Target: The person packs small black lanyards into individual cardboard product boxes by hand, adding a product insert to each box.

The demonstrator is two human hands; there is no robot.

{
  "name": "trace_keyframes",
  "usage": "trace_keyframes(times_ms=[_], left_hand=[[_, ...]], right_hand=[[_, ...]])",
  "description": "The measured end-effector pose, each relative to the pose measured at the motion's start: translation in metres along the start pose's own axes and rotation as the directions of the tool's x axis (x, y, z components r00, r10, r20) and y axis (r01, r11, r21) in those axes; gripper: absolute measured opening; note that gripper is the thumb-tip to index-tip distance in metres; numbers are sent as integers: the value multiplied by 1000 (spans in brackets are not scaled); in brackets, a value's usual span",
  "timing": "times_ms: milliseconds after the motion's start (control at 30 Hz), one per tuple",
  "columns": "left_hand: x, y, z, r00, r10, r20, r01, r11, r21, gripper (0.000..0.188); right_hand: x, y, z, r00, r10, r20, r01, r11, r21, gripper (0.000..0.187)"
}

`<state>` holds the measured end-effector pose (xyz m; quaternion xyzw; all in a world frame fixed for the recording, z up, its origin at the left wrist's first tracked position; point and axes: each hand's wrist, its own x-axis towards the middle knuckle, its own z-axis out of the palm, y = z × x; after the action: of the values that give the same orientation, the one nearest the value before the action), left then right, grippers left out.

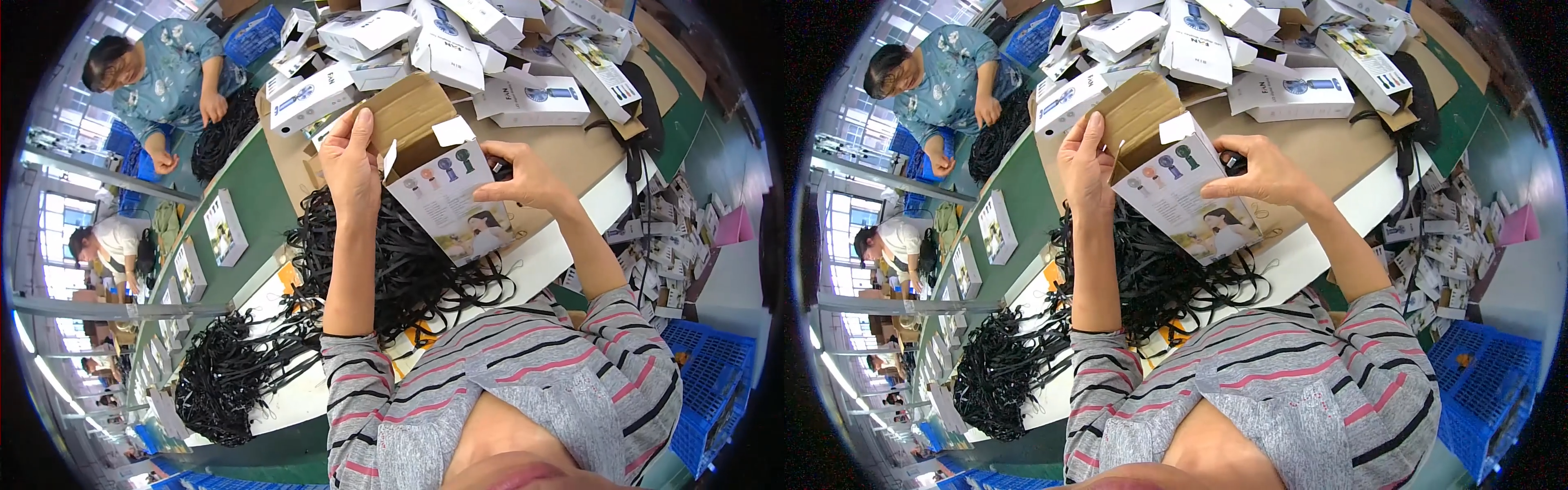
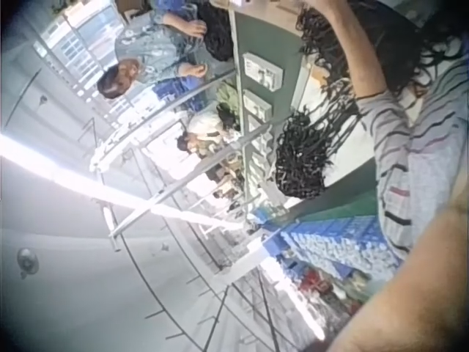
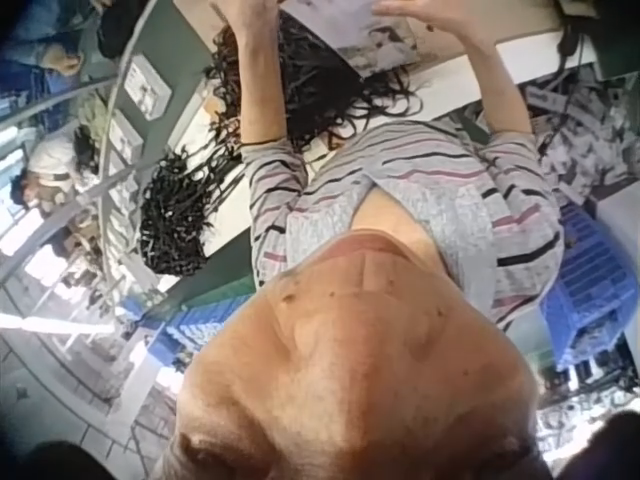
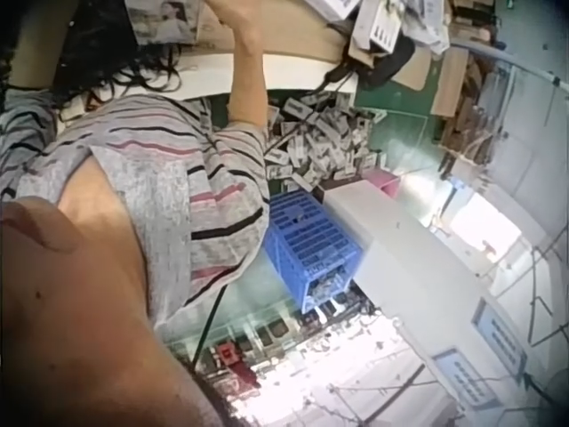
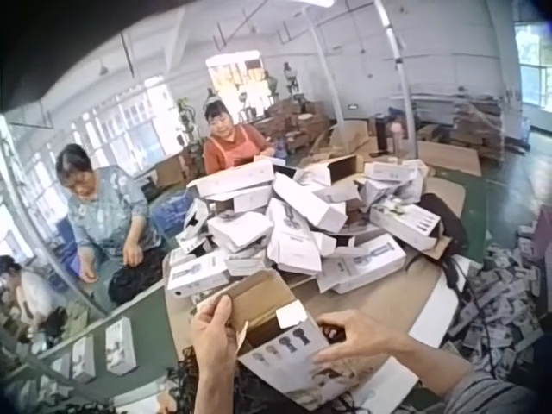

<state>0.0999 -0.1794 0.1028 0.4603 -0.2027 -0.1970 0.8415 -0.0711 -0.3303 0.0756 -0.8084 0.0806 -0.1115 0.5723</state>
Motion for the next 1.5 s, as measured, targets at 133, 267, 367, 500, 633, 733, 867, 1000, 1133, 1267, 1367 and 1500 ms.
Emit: trace_keyframes(times_ms=[133,267,367,500,633,733,867,1000,1133,1267,1367,1500], left_hand=[[-1,-5,-3,996,-52,72,57,995,-80,21],[-2,-6,4,989,-61,138,70,996,-58,31],[-1,-7,4,979,-83,184,80,997,25,33],[-5,-13,-11,985,-127,113,115,988,106,32],[-2,-27,-15,975,-178,132,167,982,92,28],[3,-39,-21,980,-185,74,174,975,138,26],[-1,-51,-10,974,-206,95,186,965,188,22],[-11,-56,3,946,-268,185,217,942,255,20],[-15,-59,-5,939,-282,196,208,922,327,19],[-18,-45,-18,974,-176,144,112,923,368,17],[-18,-33,-14,986,-58,157,-8,921,389,17],[-16,-19,10,949,148,279,-250,892,378,13]], right_hand=[[-6,4,-1,999,-28,-37,29,999,19,55],[-15,11,-9,993,96,-72,-77,969,234,54],[-22,22,-18,956,254,-148,-160,873,460,48],[-28,26,-69,577,435,-691,218,733,644,48],[-95,37,-184,581,-203,-788,802,-23,597,84],[-92,25,-168,500,-85,-862,812,391,432,70],[-37,41,-118,540,-95,-836,-206,948,-242,46],[32,74,-102,680,-380,-627,-24,843,-537,41],[48,80,-90,777,-215,-592,-104,884,-457,24],[10,34,-75,656,-532,-536,68,748,-660,12],[-24,-6,-86,569,-616,-545,106,712,-694,17],[-53,-43,-104,424,-764,-485,333,630,-701,19]])
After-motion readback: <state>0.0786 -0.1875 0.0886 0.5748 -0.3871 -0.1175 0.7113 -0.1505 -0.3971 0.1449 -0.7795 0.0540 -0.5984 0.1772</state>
